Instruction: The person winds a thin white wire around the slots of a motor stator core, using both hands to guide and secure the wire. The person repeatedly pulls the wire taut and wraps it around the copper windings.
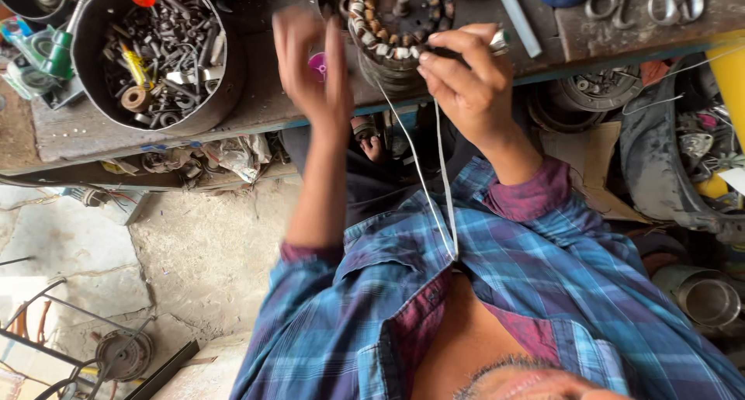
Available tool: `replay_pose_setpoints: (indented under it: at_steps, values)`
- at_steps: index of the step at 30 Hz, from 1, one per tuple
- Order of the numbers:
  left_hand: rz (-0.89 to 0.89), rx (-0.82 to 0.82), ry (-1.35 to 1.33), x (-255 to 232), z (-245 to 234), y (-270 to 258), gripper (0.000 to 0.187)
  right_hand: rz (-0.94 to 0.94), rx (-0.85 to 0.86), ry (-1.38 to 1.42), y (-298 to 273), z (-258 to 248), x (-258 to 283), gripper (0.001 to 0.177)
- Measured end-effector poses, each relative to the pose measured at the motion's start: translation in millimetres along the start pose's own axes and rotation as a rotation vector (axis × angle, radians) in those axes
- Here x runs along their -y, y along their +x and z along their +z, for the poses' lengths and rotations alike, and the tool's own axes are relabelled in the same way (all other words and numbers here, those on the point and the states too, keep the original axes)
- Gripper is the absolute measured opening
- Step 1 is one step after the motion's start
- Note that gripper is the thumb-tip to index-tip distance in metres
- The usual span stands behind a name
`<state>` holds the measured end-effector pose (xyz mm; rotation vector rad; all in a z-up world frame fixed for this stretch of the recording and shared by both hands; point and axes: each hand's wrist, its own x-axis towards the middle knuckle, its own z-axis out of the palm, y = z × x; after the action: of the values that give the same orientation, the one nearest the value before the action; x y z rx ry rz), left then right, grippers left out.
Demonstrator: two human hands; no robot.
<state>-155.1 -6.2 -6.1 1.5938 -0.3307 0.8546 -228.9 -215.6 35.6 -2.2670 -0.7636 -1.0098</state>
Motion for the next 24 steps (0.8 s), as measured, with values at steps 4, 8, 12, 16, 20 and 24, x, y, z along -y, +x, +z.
replay_pose_setpoints:
  at_steps: [4, 8, 12, 16, 20, 24]
  values:
    - [-0.536, 0.222, -0.275, -43.2, -17.7, -88.9, 0.015, -0.028, -0.042, 0.072, 0.1, 5.1, -2.0, 0.023]
    - [-0.862, 0.630, -0.784, -61.9, -23.1, -84.6, 0.029, 0.039, -0.080, 0.234, -6.2, 7.4, 6.8, 0.016]
    - [-0.763, 0.512, -0.923, -82.6, -38.7, -52.6, 0.023, 0.161, -0.093, 0.553, -32.4, -0.7, 10.0, 0.011]
    - [-0.578, 0.445, -1.094, -96.2, -61.6, -24.6, 0.023, 0.382, 0.054, 0.964, -78.7, -20.6, 7.7, 0.005]
    - [-0.363, 0.428, -1.174, -108.0, -64.8, 8.0, 0.020, 0.536, 0.325, 0.839, -132.8, -41.8, -11.0, 0.004]
    - [-0.136, 0.409, -0.776, -127.8, -75.1, 41.7, 0.032, 0.954, 0.342, 0.882, -189.6, -53.4, -32.6, 0.002]
